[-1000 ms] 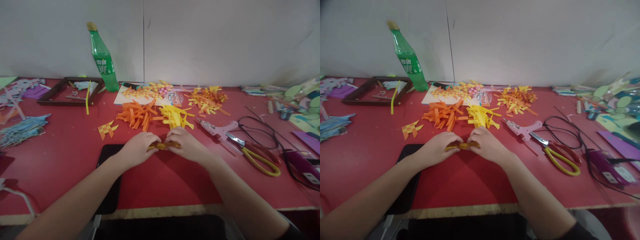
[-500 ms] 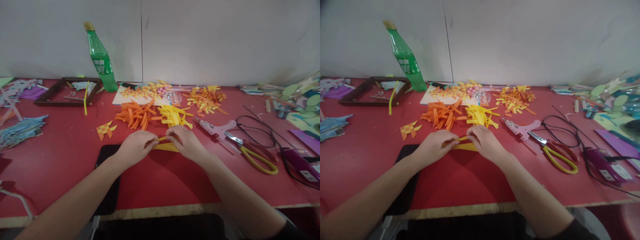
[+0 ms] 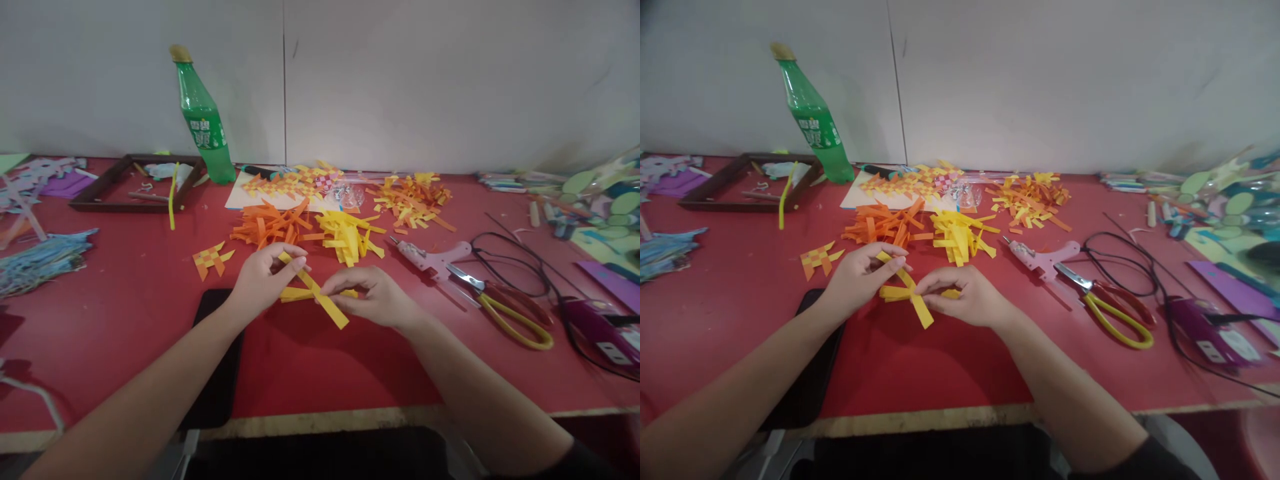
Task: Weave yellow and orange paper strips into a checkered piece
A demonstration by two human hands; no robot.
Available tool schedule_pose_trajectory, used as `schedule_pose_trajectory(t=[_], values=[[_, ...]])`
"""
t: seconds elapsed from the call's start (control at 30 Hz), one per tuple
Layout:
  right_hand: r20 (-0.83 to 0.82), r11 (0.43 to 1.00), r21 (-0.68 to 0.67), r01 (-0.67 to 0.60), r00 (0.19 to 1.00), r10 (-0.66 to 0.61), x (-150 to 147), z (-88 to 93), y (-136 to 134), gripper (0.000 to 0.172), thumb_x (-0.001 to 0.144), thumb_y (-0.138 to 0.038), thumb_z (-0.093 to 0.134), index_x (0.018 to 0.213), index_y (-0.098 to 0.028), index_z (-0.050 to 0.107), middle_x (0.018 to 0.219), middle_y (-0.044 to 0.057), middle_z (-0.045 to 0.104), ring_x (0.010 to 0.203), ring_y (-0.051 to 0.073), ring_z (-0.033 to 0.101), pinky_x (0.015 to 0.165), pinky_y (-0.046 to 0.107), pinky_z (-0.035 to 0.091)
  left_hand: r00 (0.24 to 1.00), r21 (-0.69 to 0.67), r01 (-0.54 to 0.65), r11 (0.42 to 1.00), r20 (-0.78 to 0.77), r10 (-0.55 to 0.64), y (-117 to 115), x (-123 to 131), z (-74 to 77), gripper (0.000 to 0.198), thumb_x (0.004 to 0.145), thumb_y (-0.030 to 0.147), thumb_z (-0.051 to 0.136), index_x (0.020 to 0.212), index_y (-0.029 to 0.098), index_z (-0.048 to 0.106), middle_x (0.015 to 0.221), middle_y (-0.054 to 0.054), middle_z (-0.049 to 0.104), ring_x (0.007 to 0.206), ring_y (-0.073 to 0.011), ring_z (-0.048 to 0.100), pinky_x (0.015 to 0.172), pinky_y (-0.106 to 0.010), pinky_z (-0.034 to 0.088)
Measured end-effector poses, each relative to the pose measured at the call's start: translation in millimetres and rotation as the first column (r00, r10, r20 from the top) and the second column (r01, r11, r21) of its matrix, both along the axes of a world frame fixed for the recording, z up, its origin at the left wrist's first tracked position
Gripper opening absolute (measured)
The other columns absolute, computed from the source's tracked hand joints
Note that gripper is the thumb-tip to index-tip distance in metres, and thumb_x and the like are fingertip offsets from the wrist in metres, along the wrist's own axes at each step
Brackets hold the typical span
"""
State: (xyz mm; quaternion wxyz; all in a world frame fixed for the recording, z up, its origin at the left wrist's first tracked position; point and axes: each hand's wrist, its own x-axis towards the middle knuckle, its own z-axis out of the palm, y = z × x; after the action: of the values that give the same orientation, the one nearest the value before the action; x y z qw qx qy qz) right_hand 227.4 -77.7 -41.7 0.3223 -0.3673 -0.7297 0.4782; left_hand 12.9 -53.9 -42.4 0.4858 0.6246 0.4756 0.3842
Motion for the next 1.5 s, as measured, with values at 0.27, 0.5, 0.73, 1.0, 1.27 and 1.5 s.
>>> schedule_pose_trajectory(t=[0.27,0.5,0.73,1.0,1.27,1.5], values=[[-0.274,0.996,-0.078,0.036,0.96,-0.056,-6.1,5.0,-2.4,0.015,0.083,-0.035,0.068,0.083,-0.021,0.062,0.088,0.004,0.067,0.076,0.013,0.062,0.07,0.029,0.053,0.998,-0.072,0.063,0.995,0.005,-0.063,-3.5,0.9,-2.3,0.027,0.087,0.043,0.062,0.102,0.021,0.066,0.065,0.002,0.063,0.052,-0.0105,0.056,0.048,-0.02,0.044],[-0.116,0.985,-0.146,0.095,0.987,-0.113,-9.1,0.5,-2.1,0.026,0.081,-0.043,0.069,0.08,-0.018,0.061,0.069,0.0,0.062,0.059,0.01,0.053,0.056,0.023,0.045,0.988,-0.158,0.086,0.984,0.138,-0.064,-2.9,2.2,0.1,0.035,0.075,0.039,0.076,0.102,0.019,0.066,0.068,0.001,0.067,0.061,-0.0144,0.066,0.061,-0.024,0.055],[-0.03,0.952,0.016,0.306,0.952,-0.305,-8.8,-7.9,3.3,0.021,0.08,-0.038,0.069,0.075,-0.019,0.065,0.068,0.0,0.061,0.058,0.01,0.049,0.054,0.024,0.039,0.937,-0.265,0.271,0.925,0.294,-0.19,-7.0,2.9,1.8,0.037,0.081,0.041,0.07,0.112,0.022,0.068,0.093,-0.005,0.075,0.083,-0.0185,0.073,0.082,-0.033,0.058],[0.14,0.933,0.273,0.235,0.95,-0.28,-8.4,4.5,-3.0,0.013,0.084,-0.032,0.065,0.09,-0.02,0.062,0.089,0.004,0.063,0.067,0.012,0.057,0.061,0.026,0.047,0.967,-0.206,0.226,0.952,0.166,-0.194,-7.7,3.0,1.2,0.038,0.072,0.033,0.079,0.106,0.019,0.069,0.096,-0.007,0.077,0.093,-0.0231,0.073,0.085,-0.033,0.057],[0.492,0.642,0.648,0.409,0.419,-0.763,118.6,27.8,-11.7,0.027,0.087,-0.029,0.047,0.11,-0.02,0.06,0.097,0.016,0.069,0.085,0.028,0.066,0.077,0.041,0.051,0.976,-0.238,0.043,0.97,0.216,0.009,-1.5,0.4,-0.5,0.029,0.072,0.035,0.079,0.091,0.017,0.068,0.084,-0.005,0.077,0.077,-0.0189,0.075,0.073,-0.028,0.06],[0.694,0.832,0.473,0.29,0.458,-0.555,211.8,-0.3,24.1,0.027,0.078,-0.024,0.048,0.091,-0.014,0.07,0.109,0.02,0.069,0.107,0.035,0.061,0.099,0.052,0.042,0.964,-0.292,0.047,0.955,0.263,0.033,-1.5,1.6,-2.8,0.035,0.067,0.039,0.082,0.089,0.016,0.069,0.078,-0.004,0.076,0.075,-0.0181,0.074,0.071,-0.027,0.06]])
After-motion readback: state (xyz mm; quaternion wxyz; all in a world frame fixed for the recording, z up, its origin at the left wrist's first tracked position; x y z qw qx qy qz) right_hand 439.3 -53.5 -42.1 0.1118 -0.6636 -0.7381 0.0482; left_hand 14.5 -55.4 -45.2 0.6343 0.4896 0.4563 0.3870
